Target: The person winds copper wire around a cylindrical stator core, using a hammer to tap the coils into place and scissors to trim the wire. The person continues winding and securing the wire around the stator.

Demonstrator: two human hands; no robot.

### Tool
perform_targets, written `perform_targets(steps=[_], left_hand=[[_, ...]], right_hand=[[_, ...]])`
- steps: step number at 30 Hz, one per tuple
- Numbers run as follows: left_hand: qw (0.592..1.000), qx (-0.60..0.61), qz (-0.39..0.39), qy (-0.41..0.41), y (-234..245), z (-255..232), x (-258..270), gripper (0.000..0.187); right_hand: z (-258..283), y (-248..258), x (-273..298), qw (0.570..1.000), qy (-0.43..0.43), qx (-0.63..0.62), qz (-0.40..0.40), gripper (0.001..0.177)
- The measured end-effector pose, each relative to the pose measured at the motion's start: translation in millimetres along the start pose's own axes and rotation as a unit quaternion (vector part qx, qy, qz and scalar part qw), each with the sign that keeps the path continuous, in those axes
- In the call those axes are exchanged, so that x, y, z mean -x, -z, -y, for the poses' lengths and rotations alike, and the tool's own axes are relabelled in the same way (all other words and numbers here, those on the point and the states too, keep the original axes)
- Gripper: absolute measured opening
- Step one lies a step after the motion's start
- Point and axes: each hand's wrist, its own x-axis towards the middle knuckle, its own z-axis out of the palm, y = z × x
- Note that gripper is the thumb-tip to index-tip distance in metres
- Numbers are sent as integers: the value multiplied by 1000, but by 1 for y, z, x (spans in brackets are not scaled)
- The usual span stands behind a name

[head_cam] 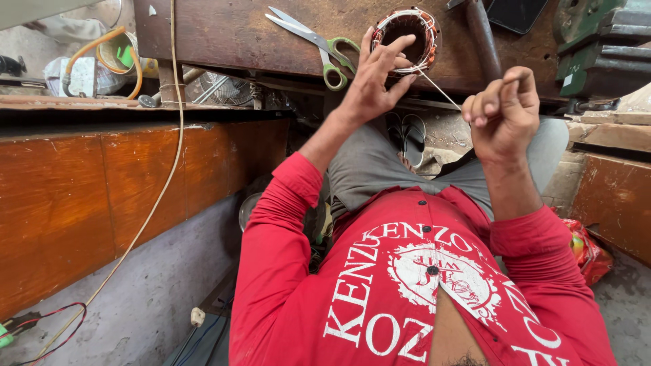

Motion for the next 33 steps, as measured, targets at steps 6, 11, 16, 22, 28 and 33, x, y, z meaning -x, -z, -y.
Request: perform_targets(steps=[6,11,16,22,28,33], left_hand=[[999,-23,10,-37,9,1,-1,26],[998,-34,-5,-47,6,-4,-2,21],[997,-52,-7,-54,5,-3,-2,23],[997,-55,-10,-45,5,-7,-2,24],[999,-48,-24,-5,5,-17,-6,22],[996,-63,-56,30,-7,-24,-10,14]], right_hand=[[-25,-8,-5,890,72,450,-31,5],[-23,-39,-14,720,215,658,46,5],[-15,-53,-21,673,173,715,71,9],[-19,-48,-25,700,103,705,39,17],[-35,-41,-28,790,40,611,-9,20],[-41,-29,-21,816,15,577,-31,21]])
